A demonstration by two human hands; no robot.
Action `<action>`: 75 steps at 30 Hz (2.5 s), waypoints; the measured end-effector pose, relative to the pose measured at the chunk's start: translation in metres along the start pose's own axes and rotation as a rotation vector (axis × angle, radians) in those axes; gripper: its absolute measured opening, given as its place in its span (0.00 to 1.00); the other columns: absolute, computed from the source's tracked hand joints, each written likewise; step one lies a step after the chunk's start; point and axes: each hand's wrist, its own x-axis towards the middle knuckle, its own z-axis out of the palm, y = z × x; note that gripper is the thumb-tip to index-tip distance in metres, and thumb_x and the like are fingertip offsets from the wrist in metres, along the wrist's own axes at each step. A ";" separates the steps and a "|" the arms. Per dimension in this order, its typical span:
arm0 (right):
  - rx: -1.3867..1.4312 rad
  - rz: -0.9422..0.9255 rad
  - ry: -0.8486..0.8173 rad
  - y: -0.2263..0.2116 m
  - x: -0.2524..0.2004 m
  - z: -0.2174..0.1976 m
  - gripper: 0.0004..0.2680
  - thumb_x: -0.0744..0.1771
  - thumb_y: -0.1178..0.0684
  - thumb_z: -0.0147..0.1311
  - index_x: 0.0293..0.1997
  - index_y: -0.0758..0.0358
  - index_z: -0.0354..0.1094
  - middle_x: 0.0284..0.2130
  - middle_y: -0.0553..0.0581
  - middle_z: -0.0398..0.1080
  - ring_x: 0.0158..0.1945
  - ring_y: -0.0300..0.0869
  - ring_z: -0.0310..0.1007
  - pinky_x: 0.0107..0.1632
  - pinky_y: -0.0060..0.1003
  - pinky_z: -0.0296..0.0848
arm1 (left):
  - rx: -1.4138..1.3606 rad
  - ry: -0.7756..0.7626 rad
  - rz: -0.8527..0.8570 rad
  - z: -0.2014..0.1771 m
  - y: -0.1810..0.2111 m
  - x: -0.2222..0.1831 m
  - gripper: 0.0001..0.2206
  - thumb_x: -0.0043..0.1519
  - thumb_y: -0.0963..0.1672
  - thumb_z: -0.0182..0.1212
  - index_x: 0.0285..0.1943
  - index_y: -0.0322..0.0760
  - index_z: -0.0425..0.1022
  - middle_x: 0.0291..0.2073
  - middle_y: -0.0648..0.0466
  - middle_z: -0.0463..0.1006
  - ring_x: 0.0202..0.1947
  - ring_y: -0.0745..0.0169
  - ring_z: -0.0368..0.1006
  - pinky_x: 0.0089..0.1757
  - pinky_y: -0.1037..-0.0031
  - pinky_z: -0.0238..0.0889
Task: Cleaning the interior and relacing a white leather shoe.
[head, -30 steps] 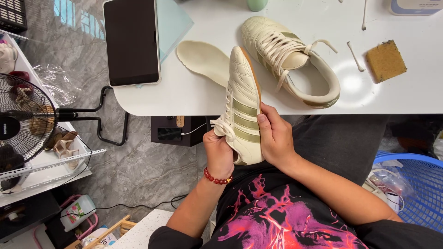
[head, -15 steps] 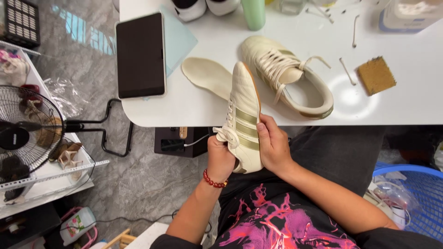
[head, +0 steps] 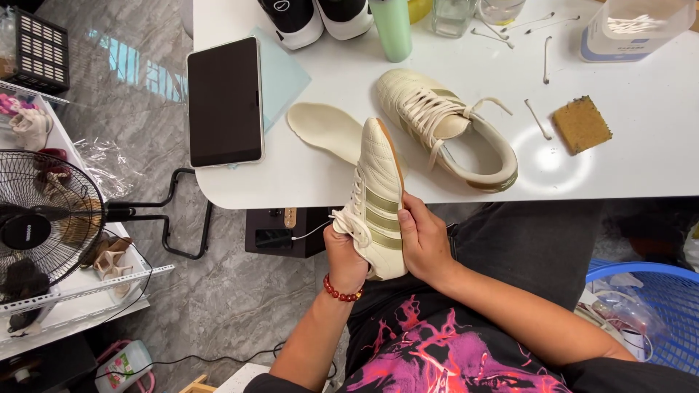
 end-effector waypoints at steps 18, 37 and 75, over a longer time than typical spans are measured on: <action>0.056 0.069 -0.041 -0.005 0.003 -0.004 0.12 0.73 0.53 0.44 0.61 0.67 0.66 0.40 0.64 0.79 0.42 0.45 0.82 0.45 0.35 0.75 | 0.757 -0.054 0.126 0.009 0.032 -0.001 0.13 0.55 0.38 0.68 0.49 0.30 0.80 0.39 0.49 0.86 0.41 0.58 0.85 0.42 0.72 0.75; 0.747 0.247 -0.079 0.030 0.002 -0.008 0.13 0.75 0.53 0.38 0.64 0.69 0.62 0.52 0.56 0.72 0.53 0.38 0.71 0.58 0.32 0.70 | 0.929 -0.294 0.299 0.036 0.094 -0.021 0.14 0.60 0.37 0.64 0.56 0.33 0.77 0.47 0.46 0.81 0.45 0.43 0.80 0.45 0.64 0.74; -0.740 -0.770 -0.827 -0.099 0.052 -0.077 0.11 0.58 0.55 0.56 0.42 0.64 0.71 0.37 0.54 0.73 0.29 0.45 0.75 0.31 0.40 0.74 | 0.504 -0.256 0.244 0.019 0.068 0.013 0.37 0.59 0.48 0.61 0.79 0.32 0.57 0.65 0.38 0.68 0.66 0.48 0.69 0.66 0.67 0.62</action>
